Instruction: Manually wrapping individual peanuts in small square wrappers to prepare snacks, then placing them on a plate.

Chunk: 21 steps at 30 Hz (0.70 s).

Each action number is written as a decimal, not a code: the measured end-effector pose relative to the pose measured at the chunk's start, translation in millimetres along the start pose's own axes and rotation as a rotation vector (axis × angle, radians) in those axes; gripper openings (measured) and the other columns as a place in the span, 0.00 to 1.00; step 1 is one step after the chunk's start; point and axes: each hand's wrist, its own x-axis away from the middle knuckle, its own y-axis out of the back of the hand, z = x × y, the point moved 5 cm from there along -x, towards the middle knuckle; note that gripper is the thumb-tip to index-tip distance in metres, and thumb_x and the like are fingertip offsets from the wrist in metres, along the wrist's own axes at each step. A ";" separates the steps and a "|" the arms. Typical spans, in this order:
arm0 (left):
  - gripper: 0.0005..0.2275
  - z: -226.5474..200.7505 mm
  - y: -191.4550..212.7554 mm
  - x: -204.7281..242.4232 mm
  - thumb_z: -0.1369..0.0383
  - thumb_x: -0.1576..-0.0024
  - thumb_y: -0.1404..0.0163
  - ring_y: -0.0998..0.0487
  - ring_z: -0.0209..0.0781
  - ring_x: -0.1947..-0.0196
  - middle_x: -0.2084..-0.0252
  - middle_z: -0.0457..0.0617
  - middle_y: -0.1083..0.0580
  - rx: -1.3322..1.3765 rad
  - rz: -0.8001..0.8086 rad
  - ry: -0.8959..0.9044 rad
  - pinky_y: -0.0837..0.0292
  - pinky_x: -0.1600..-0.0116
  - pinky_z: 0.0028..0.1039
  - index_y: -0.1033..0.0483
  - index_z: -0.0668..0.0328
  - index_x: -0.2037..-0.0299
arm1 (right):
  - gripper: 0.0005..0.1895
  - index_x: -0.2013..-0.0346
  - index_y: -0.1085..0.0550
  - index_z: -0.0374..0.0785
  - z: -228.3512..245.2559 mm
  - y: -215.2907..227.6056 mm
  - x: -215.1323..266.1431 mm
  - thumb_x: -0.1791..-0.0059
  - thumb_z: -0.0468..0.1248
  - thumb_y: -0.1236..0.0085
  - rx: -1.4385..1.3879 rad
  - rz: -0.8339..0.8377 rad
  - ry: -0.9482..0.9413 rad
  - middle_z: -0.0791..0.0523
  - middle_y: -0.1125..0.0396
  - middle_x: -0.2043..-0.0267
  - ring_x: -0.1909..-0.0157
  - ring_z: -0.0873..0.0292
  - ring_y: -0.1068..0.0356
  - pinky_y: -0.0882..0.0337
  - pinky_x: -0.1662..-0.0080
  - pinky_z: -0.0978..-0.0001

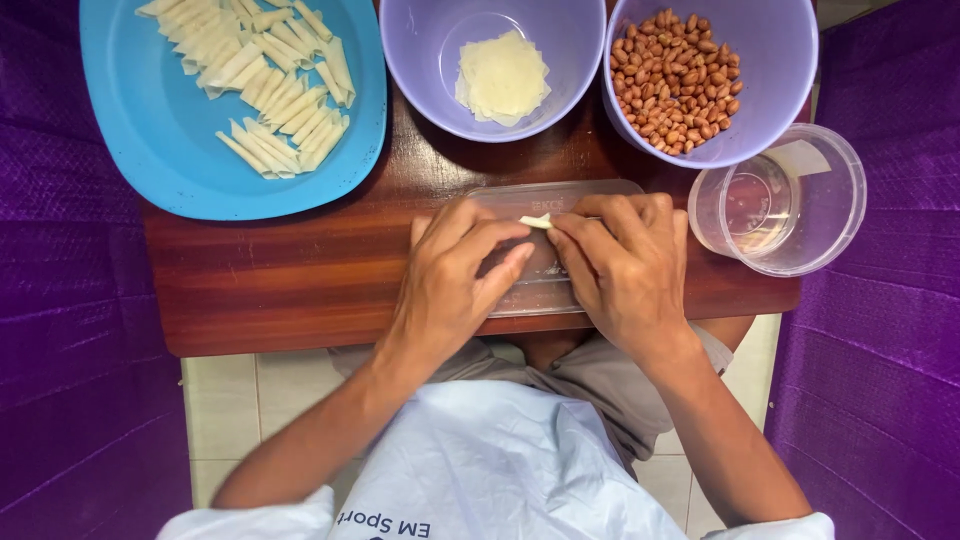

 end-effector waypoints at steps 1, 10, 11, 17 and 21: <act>0.06 -6.5 0.6 3.1 0.65 0.39 0.44 0.25 0.45 0.62 0.65 0.45 0.31 -0.001 0.001 -0.007 0.38 0.55 0.33 0.21 0.51 0.55 | 0.02 0.62 0.20 0.45 3.2 2.6 0.2 0.45 0.36 0.38 0.003 -0.006 -0.001 0.60 0.31 0.60 0.56 0.53 0.35 0.40 0.58 0.62; 0.05 -47.4 -8.3 20.2 0.69 0.40 0.44 0.25 0.38 0.72 0.68 0.49 0.23 0.431 -0.230 0.286 0.29 0.64 0.27 0.16 0.55 0.58 | 0.01 0.64 0.16 0.41 32.9 44.5 13.6 0.48 0.34 0.33 -0.020 -0.358 0.023 0.56 0.26 0.62 0.63 0.53 0.35 0.34 0.57 0.64; 0.05 -50.5 -10.9 21.4 0.69 0.40 0.44 0.25 0.37 0.72 0.68 0.49 0.22 0.476 -0.243 0.288 0.29 0.64 0.26 0.15 0.56 0.58 | 0.02 0.65 0.16 0.41 34.4 48.9 15.1 0.48 0.35 0.32 -0.015 -0.387 0.031 0.56 0.26 0.63 0.64 0.53 0.35 0.34 0.58 0.65; 0.06 -62.7 -29.7 22.5 0.69 0.40 0.44 0.27 0.33 0.69 0.68 0.49 0.22 0.609 -0.245 0.306 0.28 0.61 0.25 0.15 0.61 0.59 | 0.02 0.66 0.16 0.41 35.9 65.9 27.5 0.49 0.35 0.32 -0.025 -0.487 0.003 0.56 0.26 0.63 0.65 0.54 0.35 0.35 0.57 0.65; 0.06 -62.8 -44.6 11.3 0.70 0.42 0.41 0.26 0.35 0.67 0.68 0.51 0.22 0.660 -0.214 0.271 0.27 0.58 0.28 0.16 0.63 0.61 | 0.01 0.63 0.17 0.38 28.7 73.8 33.2 0.49 0.32 0.33 -0.057 -0.496 -0.039 0.54 0.26 0.62 0.64 0.54 0.35 0.34 0.57 0.65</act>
